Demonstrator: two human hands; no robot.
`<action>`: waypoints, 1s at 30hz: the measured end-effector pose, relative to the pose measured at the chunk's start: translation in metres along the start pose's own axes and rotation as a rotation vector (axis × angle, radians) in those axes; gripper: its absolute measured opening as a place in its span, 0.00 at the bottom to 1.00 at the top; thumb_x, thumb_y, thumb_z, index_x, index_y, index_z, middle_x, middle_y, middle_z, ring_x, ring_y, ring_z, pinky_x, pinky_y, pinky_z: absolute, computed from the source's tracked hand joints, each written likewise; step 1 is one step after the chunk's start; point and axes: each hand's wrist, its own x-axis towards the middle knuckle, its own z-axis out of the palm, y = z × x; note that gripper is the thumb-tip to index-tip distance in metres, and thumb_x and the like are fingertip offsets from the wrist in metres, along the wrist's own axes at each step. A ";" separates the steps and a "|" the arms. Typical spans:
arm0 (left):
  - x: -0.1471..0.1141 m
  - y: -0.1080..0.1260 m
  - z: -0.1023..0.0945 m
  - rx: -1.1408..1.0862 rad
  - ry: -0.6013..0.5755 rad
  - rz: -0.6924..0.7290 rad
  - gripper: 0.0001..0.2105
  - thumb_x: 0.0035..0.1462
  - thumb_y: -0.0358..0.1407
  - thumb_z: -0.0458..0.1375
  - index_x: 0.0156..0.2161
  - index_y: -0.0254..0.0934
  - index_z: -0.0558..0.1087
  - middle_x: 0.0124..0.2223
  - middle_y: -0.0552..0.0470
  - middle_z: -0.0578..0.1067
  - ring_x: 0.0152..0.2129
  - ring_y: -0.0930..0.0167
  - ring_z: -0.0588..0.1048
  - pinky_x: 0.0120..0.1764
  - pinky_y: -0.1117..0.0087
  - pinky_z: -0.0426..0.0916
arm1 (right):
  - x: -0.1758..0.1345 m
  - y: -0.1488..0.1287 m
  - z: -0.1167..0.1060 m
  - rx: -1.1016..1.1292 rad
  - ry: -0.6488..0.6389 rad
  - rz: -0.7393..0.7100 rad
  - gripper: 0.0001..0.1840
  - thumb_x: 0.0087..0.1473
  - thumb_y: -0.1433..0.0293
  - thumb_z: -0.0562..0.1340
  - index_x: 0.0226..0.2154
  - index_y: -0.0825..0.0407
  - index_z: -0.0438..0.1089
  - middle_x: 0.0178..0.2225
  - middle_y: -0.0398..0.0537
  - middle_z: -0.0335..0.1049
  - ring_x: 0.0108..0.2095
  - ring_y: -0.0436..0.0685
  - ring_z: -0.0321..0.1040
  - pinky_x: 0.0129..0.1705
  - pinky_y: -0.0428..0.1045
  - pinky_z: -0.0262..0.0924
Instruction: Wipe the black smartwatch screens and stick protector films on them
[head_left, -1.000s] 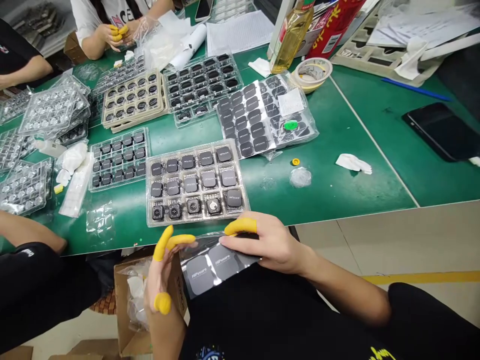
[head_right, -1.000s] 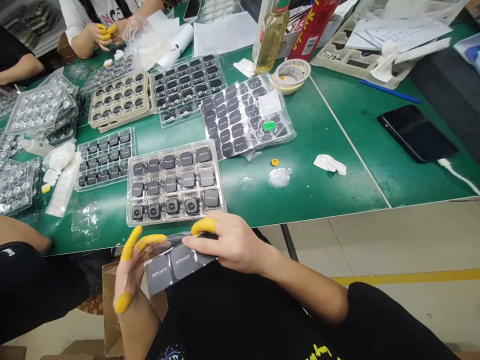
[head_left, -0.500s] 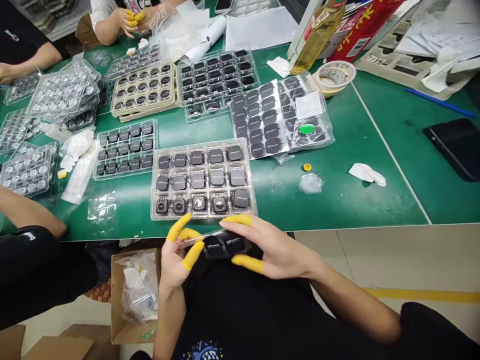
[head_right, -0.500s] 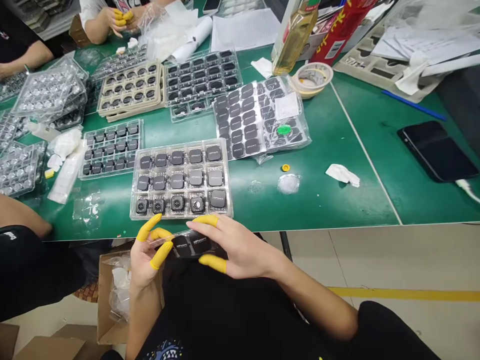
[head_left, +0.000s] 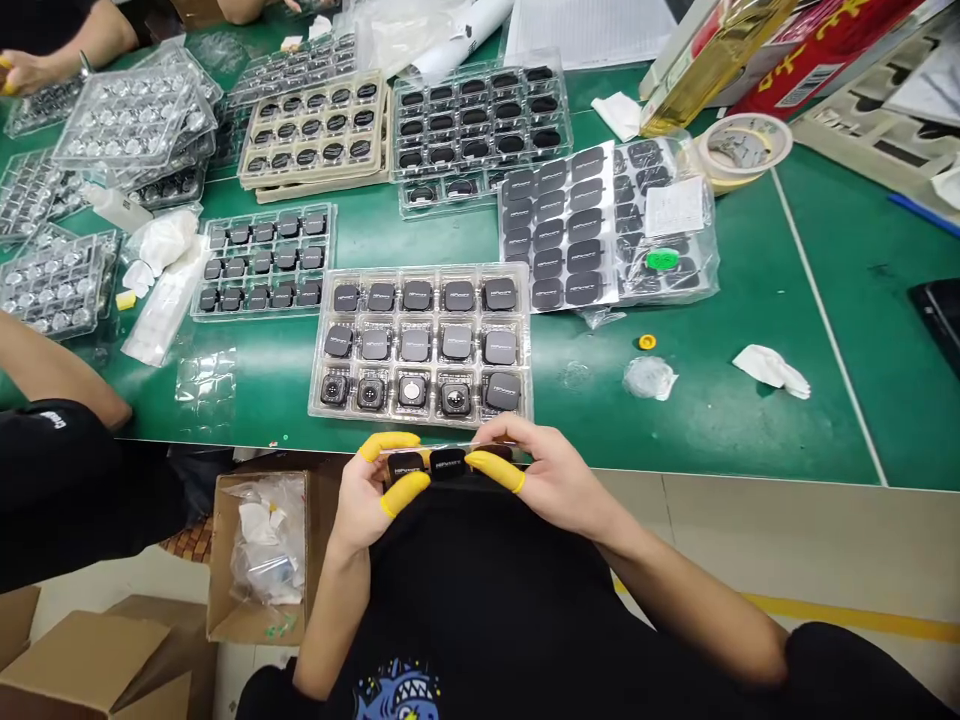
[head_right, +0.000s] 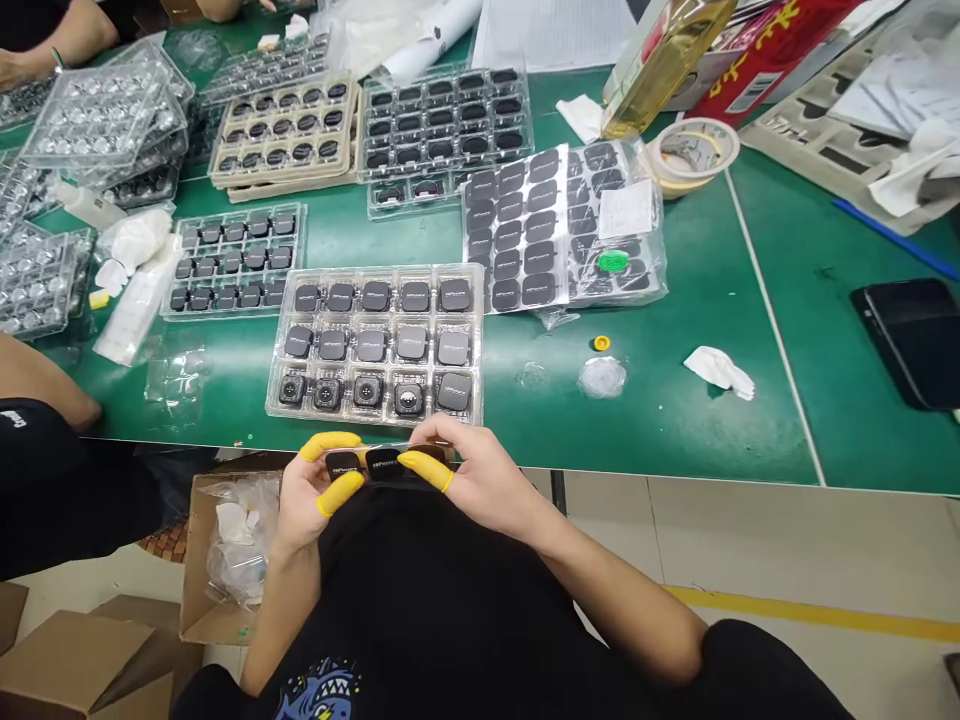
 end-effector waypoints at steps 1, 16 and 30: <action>0.000 -0.002 -0.001 0.013 0.037 0.004 0.19 0.56 0.48 0.78 0.44 0.37 0.84 0.40 0.45 0.89 0.35 0.64 0.88 0.41 0.67 0.84 | 0.003 0.001 -0.003 -0.025 0.002 -0.032 0.14 0.74 0.56 0.64 0.40 0.47 0.74 0.35 0.45 0.79 0.34 0.54 0.75 0.36 0.48 0.71; -0.016 -0.024 -0.027 0.410 0.108 0.432 0.08 0.70 0.34 0.67 0.46 0.48 0.90 0.47 0.48 0.86 0.38 0.70 0.87 0.38 0.72 0.85 | 0.067 0.010 -0.008 -1.003 -0.236 -0.117 0.09 0.65 0.68 0.71 0.44 0.48 0.71 0.46 0.55 0.73 0.46 0.65 0.71 0.32 0.54 0.62; -0.009 -0.002 0.000 0.477 0.118 0.305 0.12 0.73 0.33 0.62 0.54 0.43 0.86 0.46 0.46 0.84 0.36 0.70 0.86 0.38 0.72 0.85 | 0.034 -0.009 -0.011 -0.151 0.024 0.072 0.13 0.68 0.61 0.68 0.52 0.45 0.75 0.36 0.43 0.73 0.28 0.52 0.65 0.28 0.48 0.62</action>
